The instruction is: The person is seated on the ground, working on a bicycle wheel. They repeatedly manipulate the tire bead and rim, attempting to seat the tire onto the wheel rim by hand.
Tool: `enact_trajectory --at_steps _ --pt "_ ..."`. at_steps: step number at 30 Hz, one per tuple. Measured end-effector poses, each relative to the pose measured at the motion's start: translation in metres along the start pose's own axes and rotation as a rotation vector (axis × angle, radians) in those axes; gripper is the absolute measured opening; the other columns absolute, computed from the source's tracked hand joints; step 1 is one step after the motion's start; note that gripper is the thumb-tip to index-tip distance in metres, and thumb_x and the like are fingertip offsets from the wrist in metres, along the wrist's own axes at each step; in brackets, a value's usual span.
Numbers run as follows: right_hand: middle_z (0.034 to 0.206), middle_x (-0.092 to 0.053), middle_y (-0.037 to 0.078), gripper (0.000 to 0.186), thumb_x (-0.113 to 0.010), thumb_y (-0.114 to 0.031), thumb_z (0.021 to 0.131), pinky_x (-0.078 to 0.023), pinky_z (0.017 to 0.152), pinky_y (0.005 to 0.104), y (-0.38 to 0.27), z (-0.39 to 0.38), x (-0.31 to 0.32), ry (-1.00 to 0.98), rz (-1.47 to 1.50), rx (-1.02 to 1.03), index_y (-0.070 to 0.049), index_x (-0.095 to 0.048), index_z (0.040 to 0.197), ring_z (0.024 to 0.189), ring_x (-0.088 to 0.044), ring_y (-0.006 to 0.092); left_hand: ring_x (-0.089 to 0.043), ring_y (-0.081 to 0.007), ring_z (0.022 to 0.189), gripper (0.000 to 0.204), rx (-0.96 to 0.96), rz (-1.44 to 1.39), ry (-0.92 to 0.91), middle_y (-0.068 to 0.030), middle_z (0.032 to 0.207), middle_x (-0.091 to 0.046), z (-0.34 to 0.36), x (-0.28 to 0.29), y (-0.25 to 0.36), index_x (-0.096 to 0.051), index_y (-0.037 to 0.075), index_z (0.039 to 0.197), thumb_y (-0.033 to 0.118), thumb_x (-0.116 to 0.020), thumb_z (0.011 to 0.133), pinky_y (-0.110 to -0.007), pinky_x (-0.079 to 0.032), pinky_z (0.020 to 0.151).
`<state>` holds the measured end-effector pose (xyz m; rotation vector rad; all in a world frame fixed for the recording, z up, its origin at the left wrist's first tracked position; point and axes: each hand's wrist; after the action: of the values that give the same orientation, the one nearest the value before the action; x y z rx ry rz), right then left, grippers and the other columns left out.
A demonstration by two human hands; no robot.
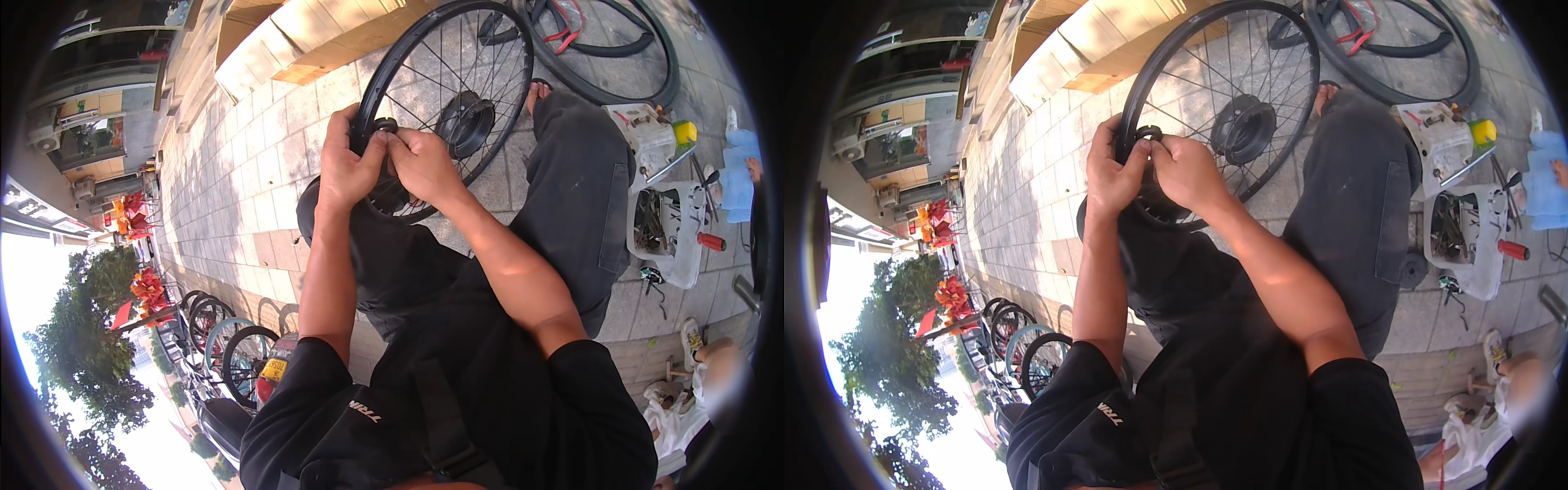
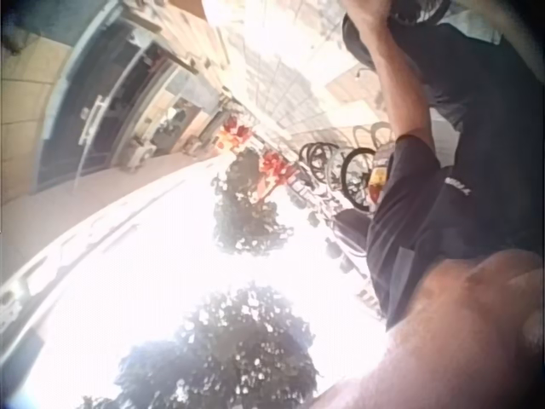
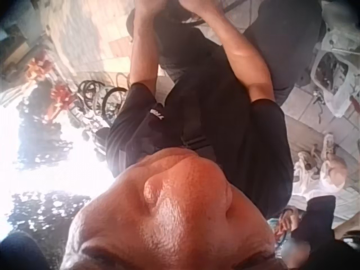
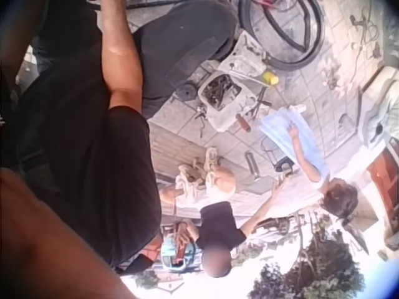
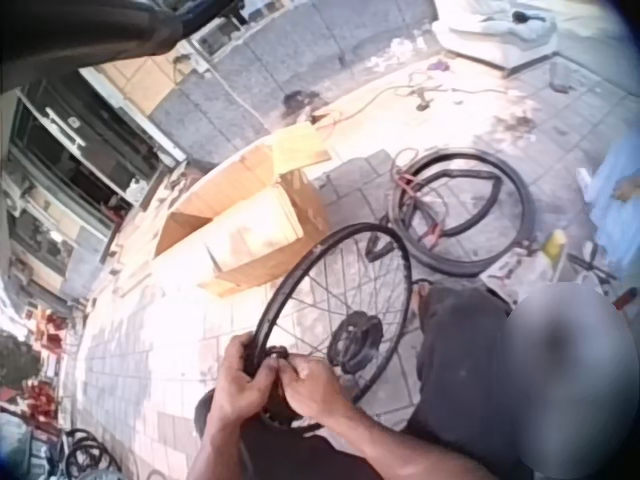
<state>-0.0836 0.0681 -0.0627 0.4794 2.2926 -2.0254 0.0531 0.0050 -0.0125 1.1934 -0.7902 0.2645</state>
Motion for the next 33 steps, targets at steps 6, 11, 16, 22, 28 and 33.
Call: enact_trajectory --at_steps 6,11,16,22,28,33 --pt "0.076 -0.07 0.026 0.039 -0.056 -0.028 0.107 -0.055 0.069 0.0509 -0.006 0.002 0.002 0.047 -0.153 0.03 0.004 -0.071 0.091 0.072 -0.07 0.0453 -0.065 -0.0236 0.095 0.047 -0.047 0.058 0.03 -0.0165 0.11 -0.066 0.003 -0.003 0.0 -0.057 -0.005 0.135 0.007 -0.076 0.093 -0.036 -0.055 0.084" --pt "0.072 -0.067 0.028 0.036 -0.062 -0.028 0.102 -0.055 0.068 0.0554 0.012 0.001 -0.01 0.245 -0.252 0.186 0.001 -0.07 0.081 0.068 -0.069 0.0464 -0.066 -0.0238 0.096 0.04 -0.028 0.078 0.034 -0.0149 0.108 -0.068 -0.007 -0.006 0.014 -0.061 -0.004 0.134 0.013 -0.074 0.101 -0.036 -0.054 0.086" --pt "0.076 -0.064 0.005 0.031 -0.054 -0.029 0.111 -0.039 0.037 0.0311 0.007 -0.003 0.006 -0.149 0.869 -0.338 -0.004 -0.065 0.097 0.045 -0.056 0.0142 -0.065 -0.0178 0.082 0.037 -0.099 0.198 0.114 -0.0107 0.097 -0.071 -0.005 -0.016 0.014 -0.062 -0.004 0.132 0.019 -0.072 0.105 -0.032 -0.054 0.078" --pt "0.068 -0.052 -0.003 0.041 -0.05 -0.044 0.114 -0.03 0.039 0.0267 0.02 -0.007 0.004 -0.237 1.256 -0.448 -0.014 -0.057 0.088 0.045 -0.039 0.0092 -0.064 -0.0286 0.088 0.038 -0.171 0.305 0.154 -0.0171 0.1 -0.066 -0.01 -0.026 0.024 -0.063 -0.004 0.129 0.02 -0.074 0.101 -0.04 -0.052 0.08" --pt "0.062 -0.047 -0.005 0.042 -0.051 -0.047 0.114 -0.029 0.036 0.0248 0.032 -0.009 0.013 -0.329 1.347 -0.378 -0.016 -0.058 0.087 0.042 -0.037 0.0083 -0.062 -0.0358 0.084 0.036 -0.177 0.238 0.136 -0.0191 0.095 -0.06 -0.015 -0.036 0.038 -0.063 -0.008 0.12 0.015 -0.077 0.097 -0.046 -0.05 0.078" --pt "0.056 -0.038 -0.007 0.043 -0.055 -0.049 0.112 -0.025 0.037 0.0255 0.032 -0.012 0.017 -0.238 1.273 -0.466 -0.018 -0.057 0.081 0.041 -0.032 0.0086 -0.061 -0.036 0.083 0.032 -0.233 0.284 0.118 -0.0198 0.094 -0.06 -0.017 -0.038 0.041 -0.063 -0.007 0.118 0.014 -0.075 0.098 -0.045 -0.05 0.077"
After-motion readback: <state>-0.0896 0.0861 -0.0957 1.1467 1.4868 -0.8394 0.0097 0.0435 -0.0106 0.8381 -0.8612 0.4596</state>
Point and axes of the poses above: each hand's wrist, its own z-axis towards the middle knuckle, its own x-axis out of the back of the hand, y = z × x
